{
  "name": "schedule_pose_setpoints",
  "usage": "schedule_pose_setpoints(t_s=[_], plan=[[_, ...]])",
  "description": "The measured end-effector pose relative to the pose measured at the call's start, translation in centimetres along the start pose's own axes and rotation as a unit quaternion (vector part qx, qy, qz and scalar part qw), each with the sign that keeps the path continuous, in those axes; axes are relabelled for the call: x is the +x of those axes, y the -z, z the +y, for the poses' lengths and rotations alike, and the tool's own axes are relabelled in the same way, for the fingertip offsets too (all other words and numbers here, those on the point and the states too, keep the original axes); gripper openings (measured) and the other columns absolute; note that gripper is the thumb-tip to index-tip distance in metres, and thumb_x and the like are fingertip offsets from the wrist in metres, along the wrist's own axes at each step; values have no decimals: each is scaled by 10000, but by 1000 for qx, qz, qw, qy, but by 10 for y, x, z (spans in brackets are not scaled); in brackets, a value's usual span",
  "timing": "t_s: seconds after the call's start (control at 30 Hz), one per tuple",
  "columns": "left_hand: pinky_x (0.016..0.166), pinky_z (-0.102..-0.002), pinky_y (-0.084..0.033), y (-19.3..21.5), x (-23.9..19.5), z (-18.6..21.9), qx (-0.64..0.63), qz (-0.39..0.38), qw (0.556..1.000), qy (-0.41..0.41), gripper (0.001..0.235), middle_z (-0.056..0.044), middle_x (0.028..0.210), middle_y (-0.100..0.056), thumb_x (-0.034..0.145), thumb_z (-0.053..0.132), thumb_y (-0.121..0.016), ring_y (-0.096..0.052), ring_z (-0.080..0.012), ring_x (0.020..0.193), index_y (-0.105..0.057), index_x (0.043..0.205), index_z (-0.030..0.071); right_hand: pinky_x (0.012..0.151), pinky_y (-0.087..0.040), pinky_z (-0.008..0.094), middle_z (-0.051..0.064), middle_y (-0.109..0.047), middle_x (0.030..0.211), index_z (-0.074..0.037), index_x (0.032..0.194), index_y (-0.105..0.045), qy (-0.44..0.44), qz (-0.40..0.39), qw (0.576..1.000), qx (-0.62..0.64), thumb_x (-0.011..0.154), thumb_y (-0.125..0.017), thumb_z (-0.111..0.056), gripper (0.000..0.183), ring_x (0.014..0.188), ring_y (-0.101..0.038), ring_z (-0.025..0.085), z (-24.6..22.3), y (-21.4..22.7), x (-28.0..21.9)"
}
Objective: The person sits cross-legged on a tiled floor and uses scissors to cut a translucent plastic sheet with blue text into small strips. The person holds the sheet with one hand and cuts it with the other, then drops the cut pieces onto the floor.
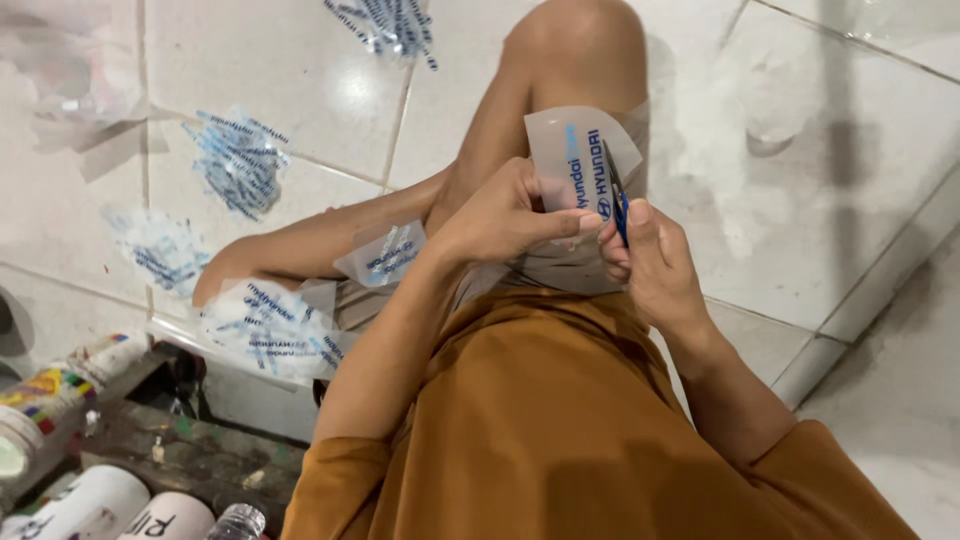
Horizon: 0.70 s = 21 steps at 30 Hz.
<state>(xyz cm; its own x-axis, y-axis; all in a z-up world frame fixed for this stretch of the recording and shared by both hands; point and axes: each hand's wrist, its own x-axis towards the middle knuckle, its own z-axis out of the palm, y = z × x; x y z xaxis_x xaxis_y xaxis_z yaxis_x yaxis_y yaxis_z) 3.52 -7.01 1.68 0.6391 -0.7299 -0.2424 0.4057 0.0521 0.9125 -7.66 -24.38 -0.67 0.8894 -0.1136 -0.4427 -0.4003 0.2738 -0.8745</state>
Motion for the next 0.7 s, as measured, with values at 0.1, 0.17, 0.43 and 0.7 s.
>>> schedule_pose_setpoints(t_s=[0.1,0.17,0.43,0.7], plan=[[632,-190,-512,-13,17,3,16,-30,999,-9,185,-16,585,-682,847,119,-811,-595,-30,598,-736,681,87,394,-269,205,-22,-300,568,-6,847,-541,12,26,1000,2,1139,-306,-379,529,441,-233,41,-7,9,-4],[617,-211,-538,-18,29,-5,4,-52,999,15,159,-41,616,-700,851,112,-801,-622,-55,599,-737,716,60,385,-254,197,-37,-279,548,-39,764,-503,19,39,999,1,1136,-303,-394,552,437,-218,38,-13,13,-7],[580,-261,-604,-38,55,-30,-49,-106,991,68,122,-89,654,-708,831,77,-804,-706,-129,599,-737,744,25,371,-255,188,-49,-276,541,-82,736,-470,47,96,993,51,1133,-306,-398,533,413,-227,20,-11,30,-11],[581,-264,-600,-46,62,-37,-10,-162,980,113,112,-76,647,-713,830,100,-799,-710,-142,588,-744,760,33,356,-317,176,-80,-349,535,-106,895,-526,13,170,982,76,1078,-358,-515,479,375,-312,7,-3,48,0]])
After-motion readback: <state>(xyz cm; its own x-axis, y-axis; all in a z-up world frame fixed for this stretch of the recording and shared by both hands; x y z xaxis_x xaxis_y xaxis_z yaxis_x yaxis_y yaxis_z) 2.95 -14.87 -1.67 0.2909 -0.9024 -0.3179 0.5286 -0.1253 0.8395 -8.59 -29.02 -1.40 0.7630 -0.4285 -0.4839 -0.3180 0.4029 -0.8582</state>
